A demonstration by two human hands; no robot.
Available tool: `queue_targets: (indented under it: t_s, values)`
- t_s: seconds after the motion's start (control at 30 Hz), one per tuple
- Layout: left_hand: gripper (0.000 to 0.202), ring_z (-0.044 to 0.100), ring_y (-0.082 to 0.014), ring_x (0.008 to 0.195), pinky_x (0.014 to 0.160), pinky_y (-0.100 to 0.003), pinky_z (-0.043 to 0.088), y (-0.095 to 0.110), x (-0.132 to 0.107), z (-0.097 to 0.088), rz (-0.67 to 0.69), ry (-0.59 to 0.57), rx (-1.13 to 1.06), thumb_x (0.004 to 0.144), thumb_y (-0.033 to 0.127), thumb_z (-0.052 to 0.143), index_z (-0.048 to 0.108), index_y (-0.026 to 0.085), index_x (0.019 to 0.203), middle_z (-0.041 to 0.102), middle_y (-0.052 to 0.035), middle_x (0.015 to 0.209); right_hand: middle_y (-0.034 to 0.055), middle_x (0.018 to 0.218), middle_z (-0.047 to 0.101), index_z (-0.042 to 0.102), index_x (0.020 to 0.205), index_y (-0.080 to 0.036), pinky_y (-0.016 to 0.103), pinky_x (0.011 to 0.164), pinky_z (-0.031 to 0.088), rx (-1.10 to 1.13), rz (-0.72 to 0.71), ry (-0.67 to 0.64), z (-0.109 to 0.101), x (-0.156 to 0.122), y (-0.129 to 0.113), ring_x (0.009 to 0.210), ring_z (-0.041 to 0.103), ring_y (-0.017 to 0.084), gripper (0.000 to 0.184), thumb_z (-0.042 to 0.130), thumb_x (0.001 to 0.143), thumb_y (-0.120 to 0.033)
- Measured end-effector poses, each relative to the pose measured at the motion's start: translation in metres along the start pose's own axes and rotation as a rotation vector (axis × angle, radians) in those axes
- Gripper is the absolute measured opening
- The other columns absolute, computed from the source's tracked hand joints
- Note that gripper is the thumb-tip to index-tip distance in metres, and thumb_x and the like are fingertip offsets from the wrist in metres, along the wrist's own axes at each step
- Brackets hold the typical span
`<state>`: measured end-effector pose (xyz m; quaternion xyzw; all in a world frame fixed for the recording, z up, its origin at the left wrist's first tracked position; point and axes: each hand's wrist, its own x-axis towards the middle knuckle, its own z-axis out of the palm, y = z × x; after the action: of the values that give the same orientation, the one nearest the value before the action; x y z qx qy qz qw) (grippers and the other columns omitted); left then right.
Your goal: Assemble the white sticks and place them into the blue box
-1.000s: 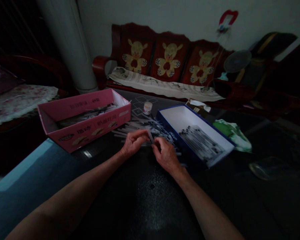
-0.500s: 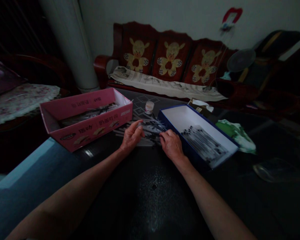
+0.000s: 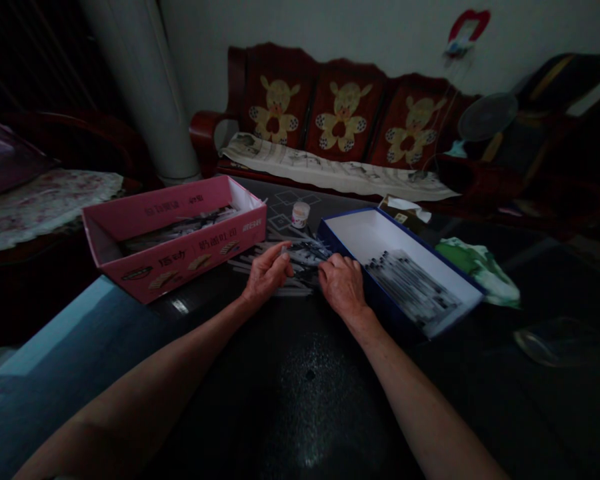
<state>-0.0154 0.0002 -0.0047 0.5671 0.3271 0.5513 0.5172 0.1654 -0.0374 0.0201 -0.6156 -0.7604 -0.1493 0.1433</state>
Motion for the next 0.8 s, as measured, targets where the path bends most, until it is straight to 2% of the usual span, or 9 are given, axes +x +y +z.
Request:
queue_targets:
  t_s: [0.13, 0.27, 0.33, 0.4, 0.5, 0.57, 0.67, 0.73, 0.8]
  values:
    - [0.049, 0.04, -0.0047, 0.038, 0.037, -0.017, 0.03, 0.004, -0.001, 0.0, 0.021, -0.03, 0.011, 0.087, 0.047, 0.057, 0.058, 0.011, 0.12, 0.058, 0.0027, 0.058, 0.0095, 0.094, 0.065, 0.064, 0.093, -0.019, 0.037, 0.081, 0.04, 0.242, 0.041, 0.104, -0.007, 0.0, 0.002, 0.092, 0.058, 0.024, 0.015, 0.049, 0.089, -0.021]
    - [0.048, 0.041, -0.005, 0.039, 0.038, -0.017, 0.032, 0.006, -0.003, 0.001, 0.063, -0.1, 0.056, 0.091, 0.046, 0.051, 0.057, 0.012, 0.124, 0.058, 0.0022, 0.059, 0.006, 0.091, 0.066, 0.058, 0.107, -0.019, 0.034, 0.08, 0.047, 0.775, 0.213, 0.23, -0.016, 0.003, 0.003, 0.084, 0.062, 0.019, 0.022, 0.05, 0.088, -0.026]
    - [0.047, 0.041, -0.0053, 0.04, 0.04, -0.017, 0.033, 0.007, -0.005, 0.001, 0.104, -0.132, 0.119, 0.092, 0.044, 0.05, 0.055, 0.014, 0.128, 0.059, 0.0019, 0.061, 0.0035, 0.089, 0.067, 0.059, 0.107, -0.021, 0.032, 0.077, 0.05, 1.111, 0.303, 0.192, -0.02, 0.003, 0.002, 0.08, 0.064, 0.016, 0.024, 0.051, 0.088, -0.032]
    - [0.044, 0.043, -0.0061, 0.043, 0.043, -0.017, 0.036, 0.009, -0.007, 0.001, 0.169, -0.132, 0.23, 0.092, 0.041, 0.05, 0.056, 0.015, 0.128, 0.06, 0.0014, 0.063, 0.0024, 0.092, 0.068, 0.061, 0.106, -0.022, 0.03, 0.075, 0.052, 1.445, 0.362, 0.094, -0.023, 0.003, 0.0, 0.082, 0.065, 0.015, 0.026, 0.054, 0.086, -0.036]
    - [0.037, 0.05, -0.0082, 0.051, 0.051, -0.019, 0.041, 0.011, -0.01, 0.003, 0.263, -0.104, 0.413, 0.091, 0.035, 0.051, 0.063, 0.015, 0.119, 0.061, 0.0006, 0.063, 0.0014, 0.1, 0.068, 0.062, 0.111, -0.025, 0.028, 0.075, 0.054, 1.784, 0.417, 0.002, -0.025, 0.001, -0.005, 0.089, 0.065, 0.015, 0.033, 0.064, 0.078, -0.034]
    - [0.033, 0.052, -0.009, 0.053, 0.053, -0.019, 0.041, 0.012, -0.011, 0.003, 0.288, -0.082, 0.493, 0.091, 0.034, 0.052, 0.066, 0.015, 0.114, 0.061, 0.0006, 0.063, -0.0001, 0.095, 0.069, 0.064, 0.106, -0.025, 0.026, 0.072, 0.054, 1.857, 0.462, 0.022, -0.024, 0.001, -0.007, 0.084, 0.065, 0.013, 0.032, 0.069, 0.075, -0.033]
    - [0.03, 0.053, -0.0092, 0.052, 0.052, -0.019, 0.041, 0.011, -0.011, 0.004, 0.3, -0.058, 0.555, 0.091, 0.035, 0.053, 0.068, 0.016, 0.109, 0.061, 0.001, 0.061, -0.0016, 0.083, 0.067, 0.066, 0.095, -0.023, 0.021, 0.061, 0.052, 1.862, 0.539, 0.137, -0.021, 0.001, -0.009, 0.073, 0.063, 0.01, 0.023, 0.067, 0.079, -0.04]
    - [0.03, 0.053, -0.009, 0.051, 0.052, -0.019, 0.04, 0.011, -0.012, 0.004, 0.324, -0.063, 0.581, 0.091, 0.035, 0.053, 0.069, 0.016, 0.107, 0.061, 0.0011, 0.06, -0.001, 0.086, 0.067, 0.066, 0.091, -0.023, 0.019, 0.059, 0.051, 1.856, 0.535, 0.179, -0.019, 0.001, -0.01, 0.075, 0.063, 0.01, 0.022, 0.065, 0.08, -0.042]
    - [0.029, 0.052, -0.0087, 0.05, 0.051, -0.019, 0.04, 0.011, -0.012, 0.004, 0.349, -0.075, 0.603, 0.091, 0.034, 0.054, 0.069, 0.015, 0.106, 0.061, 0.0013, 0.059, -0.0005, 0.09, 0.067, 0.065, 0.09, -0.023, 0.019, 0.06, 0.052, 1.846, 0.51, 0.167, -0.017, 0.001, -0.01, 0.078, 0.065, 0.01, 0.022, 0.066, 0.08, -0.043]
